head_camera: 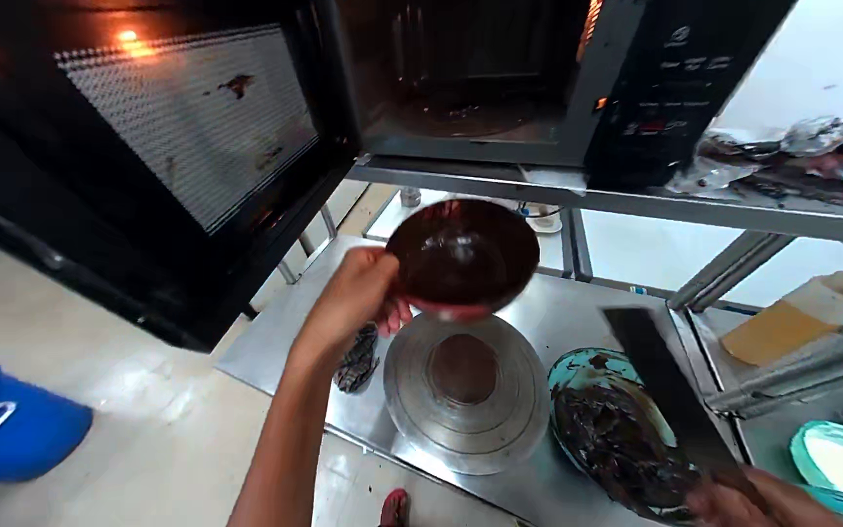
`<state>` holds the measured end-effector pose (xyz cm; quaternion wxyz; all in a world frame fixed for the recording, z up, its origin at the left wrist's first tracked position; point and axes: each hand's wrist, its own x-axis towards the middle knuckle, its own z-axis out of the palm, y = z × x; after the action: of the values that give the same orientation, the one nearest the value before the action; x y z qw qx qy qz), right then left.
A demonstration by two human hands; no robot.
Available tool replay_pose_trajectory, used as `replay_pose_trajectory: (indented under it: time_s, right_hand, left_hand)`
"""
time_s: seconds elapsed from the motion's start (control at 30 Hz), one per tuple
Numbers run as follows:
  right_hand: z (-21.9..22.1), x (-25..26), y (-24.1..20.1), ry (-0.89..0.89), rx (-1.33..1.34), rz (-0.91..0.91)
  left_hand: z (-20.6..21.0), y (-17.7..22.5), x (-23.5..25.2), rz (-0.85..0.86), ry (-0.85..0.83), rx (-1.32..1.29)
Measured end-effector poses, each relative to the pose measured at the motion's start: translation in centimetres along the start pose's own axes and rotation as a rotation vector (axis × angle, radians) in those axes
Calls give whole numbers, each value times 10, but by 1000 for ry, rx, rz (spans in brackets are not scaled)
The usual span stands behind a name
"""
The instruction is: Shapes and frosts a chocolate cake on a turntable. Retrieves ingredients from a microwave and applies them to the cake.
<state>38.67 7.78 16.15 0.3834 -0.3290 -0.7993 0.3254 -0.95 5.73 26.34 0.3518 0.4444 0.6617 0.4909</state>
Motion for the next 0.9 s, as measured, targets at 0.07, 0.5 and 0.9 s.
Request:
replay_pose_trajectory:
  time_s: [0.07, 0.5, 0.9]
  right_hand:
    - [-7, 40, -29, -146, -270, -79]
    - [180, 194, -120, -676, -1041, -505]
    - [184, 196, -156, -880, -1120, -197]
  left_hand:
    - [-6, -37, -27, -42, -25, -18]
    - [-62, -146, -54, -274, 117, -12]
    - [-79, -152, -45, -297, 112, 31]
